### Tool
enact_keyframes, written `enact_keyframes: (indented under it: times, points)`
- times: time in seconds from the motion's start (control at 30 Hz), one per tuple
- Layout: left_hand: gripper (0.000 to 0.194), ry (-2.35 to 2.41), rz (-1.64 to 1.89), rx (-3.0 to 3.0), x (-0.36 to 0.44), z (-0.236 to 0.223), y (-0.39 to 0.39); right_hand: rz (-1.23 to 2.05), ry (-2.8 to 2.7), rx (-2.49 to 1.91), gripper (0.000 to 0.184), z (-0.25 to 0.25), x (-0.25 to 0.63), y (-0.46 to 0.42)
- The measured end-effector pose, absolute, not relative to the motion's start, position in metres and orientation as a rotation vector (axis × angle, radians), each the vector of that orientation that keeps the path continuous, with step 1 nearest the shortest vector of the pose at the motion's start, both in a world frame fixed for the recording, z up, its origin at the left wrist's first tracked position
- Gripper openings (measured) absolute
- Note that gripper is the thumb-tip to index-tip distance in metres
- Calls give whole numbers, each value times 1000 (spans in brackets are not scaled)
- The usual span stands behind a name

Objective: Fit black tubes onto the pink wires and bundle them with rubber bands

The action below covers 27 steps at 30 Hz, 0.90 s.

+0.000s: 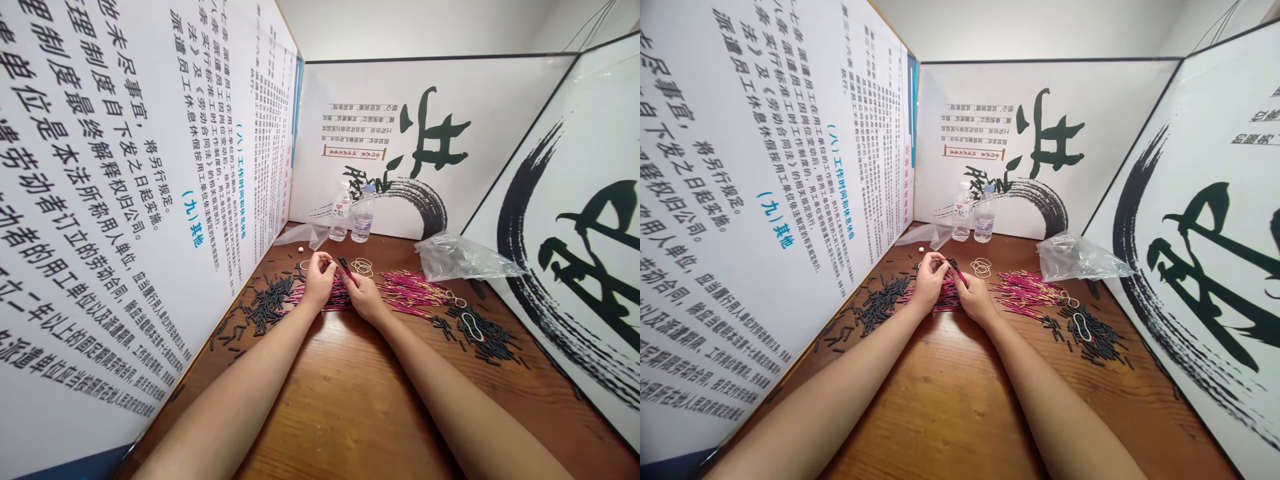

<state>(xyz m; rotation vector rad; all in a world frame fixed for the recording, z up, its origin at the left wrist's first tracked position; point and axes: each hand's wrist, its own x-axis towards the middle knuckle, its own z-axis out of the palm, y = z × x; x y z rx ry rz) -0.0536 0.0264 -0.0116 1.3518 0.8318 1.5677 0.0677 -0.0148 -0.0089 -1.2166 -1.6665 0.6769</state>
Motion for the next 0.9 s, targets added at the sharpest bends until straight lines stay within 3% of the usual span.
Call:
enact_keyframes:
  times: [0.63, 0.9]
  points:
    - [16, 825, 1534, 1367, -52, -10, 23, 689, -1650, -1209, 43, -13, 69, -12]
    - [28, 842, 1532, 1309, -51, -12, 23, 678, -1641, -1202, 41, -13, 70, -12]
